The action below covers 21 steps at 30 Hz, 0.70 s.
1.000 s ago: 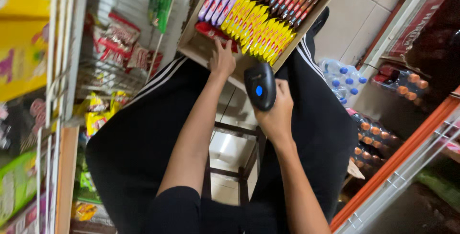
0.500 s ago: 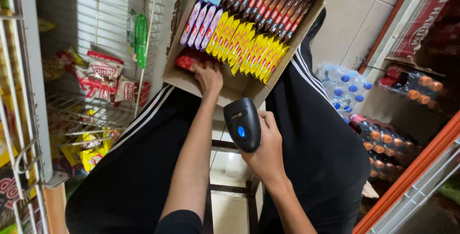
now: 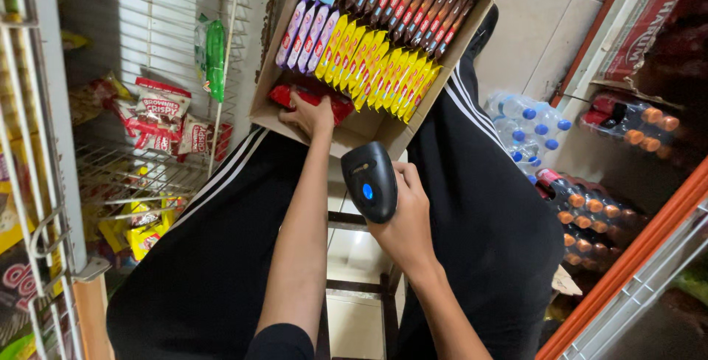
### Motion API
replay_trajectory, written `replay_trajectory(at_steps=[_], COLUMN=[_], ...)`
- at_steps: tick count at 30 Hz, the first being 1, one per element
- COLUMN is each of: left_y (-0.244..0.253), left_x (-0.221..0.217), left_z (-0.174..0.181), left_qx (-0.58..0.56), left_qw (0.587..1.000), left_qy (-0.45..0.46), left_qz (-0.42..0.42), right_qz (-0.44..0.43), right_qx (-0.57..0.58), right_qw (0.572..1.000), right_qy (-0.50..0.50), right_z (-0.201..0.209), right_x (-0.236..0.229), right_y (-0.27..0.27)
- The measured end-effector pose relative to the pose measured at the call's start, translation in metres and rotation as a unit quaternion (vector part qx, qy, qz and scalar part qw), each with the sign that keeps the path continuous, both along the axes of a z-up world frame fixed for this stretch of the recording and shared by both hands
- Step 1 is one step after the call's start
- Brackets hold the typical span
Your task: The person scans snacks from a box using a handheld scanner and places them onto the supermarket shelves.
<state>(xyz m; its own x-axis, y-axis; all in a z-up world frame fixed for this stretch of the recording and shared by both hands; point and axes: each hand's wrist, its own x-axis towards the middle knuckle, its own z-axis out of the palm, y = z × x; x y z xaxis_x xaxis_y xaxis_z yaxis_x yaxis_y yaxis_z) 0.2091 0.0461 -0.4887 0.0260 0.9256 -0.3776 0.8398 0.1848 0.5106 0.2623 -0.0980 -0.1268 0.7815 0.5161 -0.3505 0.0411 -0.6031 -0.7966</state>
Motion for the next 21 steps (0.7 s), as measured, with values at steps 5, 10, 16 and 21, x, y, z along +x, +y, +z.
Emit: replay_trajectory(at_steps=[5, 10, 16, 21], left_y=[0.010, 0.013, 0.021, 0.025], left_x=[-0.015, -0.030, -0.076, -0.124], left_z=[-0.006, 0.035, 0.117, 0.214], left_qx=[-0.107, -0.118, -0.081, -0.199], left_qw=[0.992, 0.989, 0.966, 0.895], left_qy=[-0.055, -0.080, -0.243, -0.383], left_qz=[-0.043, -0.041, -0.023, 0.109], right_qz=[0.008, 0.012, 0.048, 0.019], right_qx=[0.005, 0.041, 0.084, 0.083], right_qw=[1.000, 0.998, 0.992, 0.994], right_qy=[-0.010, -0.051, -0.084, -0.075], right_z=[0.002, -0.001, -0.005, -0.004], right_x=[-0.004, -0.015, -0.028, -0.043], right_y=[-0.001, 0.000, 0.001, -0.010])
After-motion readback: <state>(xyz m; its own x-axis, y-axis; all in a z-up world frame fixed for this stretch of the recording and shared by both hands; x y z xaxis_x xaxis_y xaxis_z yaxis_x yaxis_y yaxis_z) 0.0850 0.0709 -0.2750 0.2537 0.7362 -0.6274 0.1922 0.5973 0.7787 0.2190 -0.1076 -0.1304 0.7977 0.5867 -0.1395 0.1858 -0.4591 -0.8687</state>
